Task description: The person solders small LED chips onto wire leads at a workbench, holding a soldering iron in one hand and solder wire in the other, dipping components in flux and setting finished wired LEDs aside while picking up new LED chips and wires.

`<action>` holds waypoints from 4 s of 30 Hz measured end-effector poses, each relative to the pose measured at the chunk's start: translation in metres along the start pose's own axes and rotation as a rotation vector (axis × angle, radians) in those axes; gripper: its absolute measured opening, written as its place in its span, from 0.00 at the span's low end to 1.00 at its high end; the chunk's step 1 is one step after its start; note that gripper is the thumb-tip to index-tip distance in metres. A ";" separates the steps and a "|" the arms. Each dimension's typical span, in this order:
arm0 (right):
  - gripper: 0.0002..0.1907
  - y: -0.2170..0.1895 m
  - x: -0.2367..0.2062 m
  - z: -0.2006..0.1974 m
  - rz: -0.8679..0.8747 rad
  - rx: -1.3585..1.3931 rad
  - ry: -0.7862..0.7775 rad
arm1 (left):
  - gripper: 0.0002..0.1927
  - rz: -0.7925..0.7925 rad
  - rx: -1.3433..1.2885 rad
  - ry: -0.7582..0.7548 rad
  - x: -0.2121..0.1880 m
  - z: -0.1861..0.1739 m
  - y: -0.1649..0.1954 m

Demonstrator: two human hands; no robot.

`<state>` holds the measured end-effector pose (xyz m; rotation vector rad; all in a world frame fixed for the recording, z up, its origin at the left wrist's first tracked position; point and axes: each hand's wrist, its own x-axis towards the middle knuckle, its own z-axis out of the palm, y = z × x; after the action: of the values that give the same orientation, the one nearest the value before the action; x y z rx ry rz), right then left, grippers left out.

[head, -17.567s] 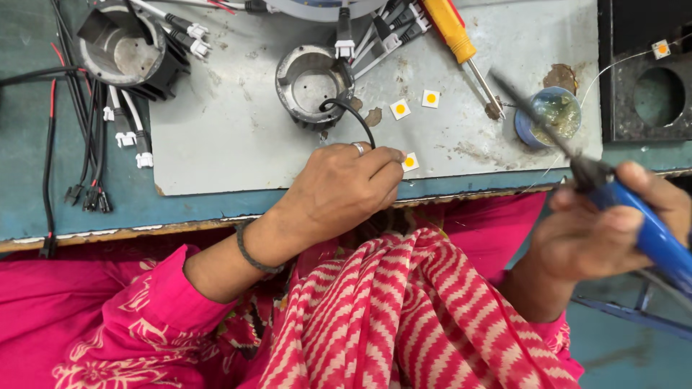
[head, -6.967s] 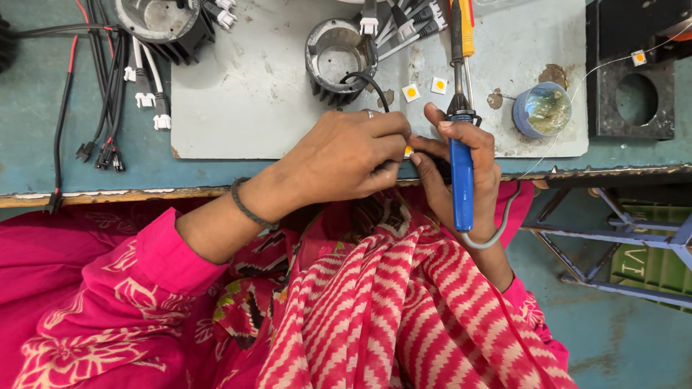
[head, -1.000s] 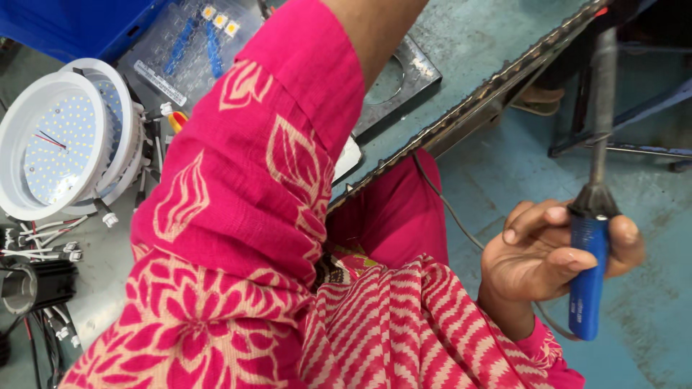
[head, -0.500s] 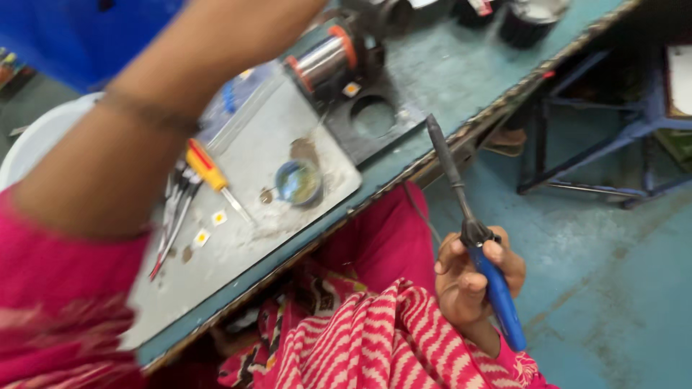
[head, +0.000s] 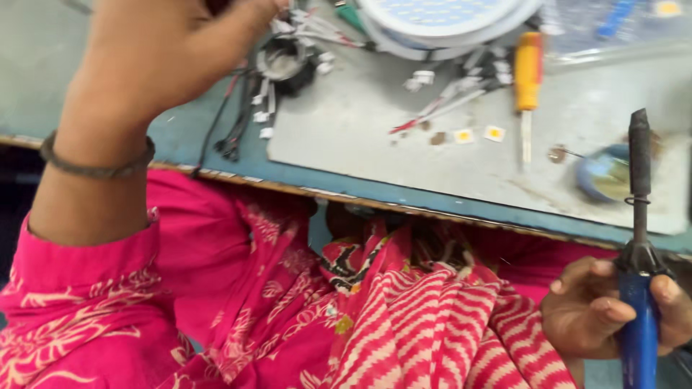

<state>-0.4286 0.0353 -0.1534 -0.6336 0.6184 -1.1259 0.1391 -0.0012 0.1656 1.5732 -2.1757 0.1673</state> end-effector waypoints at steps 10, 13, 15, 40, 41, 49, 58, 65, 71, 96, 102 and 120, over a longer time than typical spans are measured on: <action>0.21 0.082 0.027 0.136 -0.911 -0.455 0.052 | 0.12 -0.133 -0.999 0.134 0.032 0.134 -0.081; 0.22 0.091 0.019 0.144 -0.933 -0.466 0.081 | 0.12 -0.166 -0.588 0.095 0.026 0.154 -0.060; 0.21 0.082 0.022 0.144 -0.993 -0.535 0.128 | 0.08 0.101 -0.429 0.173 0.011 0.160 -0.033; 0.50 -0.006 0.066 0.159 -0.923 -1.339 0.356 | 0.04 0.177 -0.667 -0.059 -0.006 0.164 0.086; 0.49 -0.005 0.067 0.161 -0.903 -1.314 0.339 | 0.04 0.165 -0.705 -0.057 -0.005 0.163 0.085; 0.50 0.020 0.071 0.203 -0.931 -1.251 0.067 | 0.04 0.149 -0.912 0.013 -0.007 0.166 0.091; 0.54 0.037 0.078 0.228 -0.787 -1.003 -0.126 | 0.05 0.096 -0.855 0.001 -0.008 0.174 0.098; 0.54 0.038 0.082 0.232 -0.783 -1.017 -0.159 | 0.06 0.113 -0.816 0.003 -0.009 0.180 0.096; 0.54 0.039 0.083 0.231 -0.782 -1.028 -0.168 | 0.07 0.148 -0.773 -0.008 -0.008 0.182 0.095; 0.54 0.045 0.084 0.231 -0.791 -1.017 -0.153 | 0.06 0.158 -0.731 -0.004 -0.008 0.181 0.096; 0.54 0.047 0.084 0.233 -0.791 -1.035 -0.143 | 0.06 0.156 -0.736 -0.007 -0.008 0.180 0.096; 0.51 0.013 0.084 0.209 -0.964 -1.213 0.064 | 0.05 0.089 -0.917 0.050 -0.007 0.173 0.092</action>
<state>-0.2428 -0.0095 -0.0340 -2.0972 1.0949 -1.5835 0.0063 -0.0240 0.0226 0.9220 -1.8429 -0.6650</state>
